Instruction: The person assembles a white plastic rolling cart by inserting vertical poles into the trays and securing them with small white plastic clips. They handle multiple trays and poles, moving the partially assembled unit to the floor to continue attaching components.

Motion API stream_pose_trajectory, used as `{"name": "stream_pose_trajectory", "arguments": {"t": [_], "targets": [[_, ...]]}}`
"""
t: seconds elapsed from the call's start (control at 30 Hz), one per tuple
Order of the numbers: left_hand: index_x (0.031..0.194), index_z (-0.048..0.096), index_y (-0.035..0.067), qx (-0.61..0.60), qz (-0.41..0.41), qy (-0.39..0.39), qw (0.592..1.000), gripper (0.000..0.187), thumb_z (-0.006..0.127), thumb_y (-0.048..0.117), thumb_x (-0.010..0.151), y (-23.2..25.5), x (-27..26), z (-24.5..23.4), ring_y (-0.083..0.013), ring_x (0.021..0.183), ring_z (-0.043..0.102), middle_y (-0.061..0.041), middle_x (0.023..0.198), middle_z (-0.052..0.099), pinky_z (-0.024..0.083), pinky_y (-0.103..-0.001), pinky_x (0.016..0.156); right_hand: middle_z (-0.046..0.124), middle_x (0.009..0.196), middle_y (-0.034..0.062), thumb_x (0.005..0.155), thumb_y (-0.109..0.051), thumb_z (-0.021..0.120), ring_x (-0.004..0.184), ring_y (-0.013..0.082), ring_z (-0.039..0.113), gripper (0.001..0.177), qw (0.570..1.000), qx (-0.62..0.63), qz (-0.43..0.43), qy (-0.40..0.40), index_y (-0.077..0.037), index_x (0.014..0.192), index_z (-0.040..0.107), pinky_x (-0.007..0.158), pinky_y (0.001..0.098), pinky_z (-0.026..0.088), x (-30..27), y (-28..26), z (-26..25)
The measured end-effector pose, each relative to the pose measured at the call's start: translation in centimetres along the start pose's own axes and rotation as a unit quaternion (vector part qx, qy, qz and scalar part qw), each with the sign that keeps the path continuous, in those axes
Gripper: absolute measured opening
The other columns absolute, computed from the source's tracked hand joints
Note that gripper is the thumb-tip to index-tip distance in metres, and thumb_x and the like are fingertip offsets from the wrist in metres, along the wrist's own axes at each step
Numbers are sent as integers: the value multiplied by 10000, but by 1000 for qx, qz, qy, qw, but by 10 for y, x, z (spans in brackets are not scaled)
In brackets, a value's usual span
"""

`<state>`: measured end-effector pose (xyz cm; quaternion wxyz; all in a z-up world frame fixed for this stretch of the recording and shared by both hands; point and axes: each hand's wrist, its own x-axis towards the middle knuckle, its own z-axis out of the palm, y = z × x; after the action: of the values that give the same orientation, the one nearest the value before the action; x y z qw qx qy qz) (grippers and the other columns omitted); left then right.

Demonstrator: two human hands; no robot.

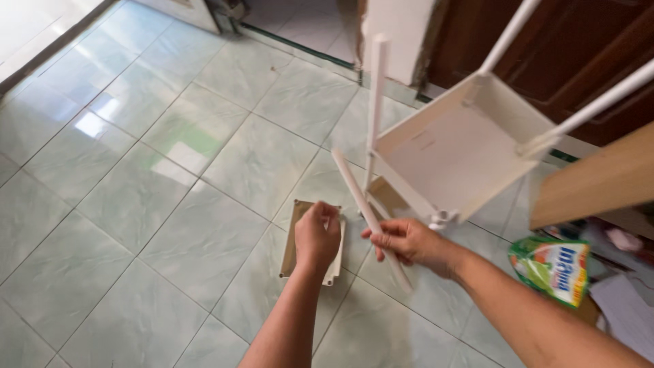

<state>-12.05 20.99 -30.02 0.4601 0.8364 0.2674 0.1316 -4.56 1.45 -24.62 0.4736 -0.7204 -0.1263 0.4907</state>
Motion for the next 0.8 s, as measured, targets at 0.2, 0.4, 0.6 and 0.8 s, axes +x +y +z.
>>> {"name": "stream_pose_trajectory", "arguments": {"t": [0.2, 0.4, 0.6, 0.8], "targets": [[980, 720, 71, -84, -174, -31, 981, 157, 626, 133, 871, -113, -18, -23, -208, 928, 751, -77, 972, 771, 560, -338, 821, 722, 813, -32, 961, -233, 659, 706, 45, 600, 231, 987, 4, 154, 39, -81, 1121, 730, 603, 205, 466, 143, 153, 70], [999, 717, 59, -147, -242, -55, 958, 166, 599, 111, 894, -193, -25, -23, -164, 975, 726, -61, 1006, 757, 547, -322, 849, 658, 759, 77, 1018, -178, 641, 562, 133, 574, 188, 918, 221, 289, 156, 9, 1019, 667, 456, 292, 494, 290, 335, 125], [1037, 688, 45, -221, -272, -78, 933, 170, 572, 104, 928, -220, -24, -12, -157, 962, 698, -50, 1029, 735, 538, -317, 841, 636, 1169, 32, 999, -305, 622, 1054, 163, 553, 341, 941, 159, 257, 154, -122, 1287, 610, 880, 392, 440, 321, 310, 148], [1047, 684, 50, -248, -281, -99, 922, 183, 555, 99, 927, -161, -16, -16, -161, 950, 689, -50, 1026, 722, 553, -366, 777, 688, 1340, 73, 941, -323, 682, 1281, 185, 604, 495, 982, -9, 128, 142, -101, 1381, 637, 1060, 357, 456, 252, 216, 114]]}}
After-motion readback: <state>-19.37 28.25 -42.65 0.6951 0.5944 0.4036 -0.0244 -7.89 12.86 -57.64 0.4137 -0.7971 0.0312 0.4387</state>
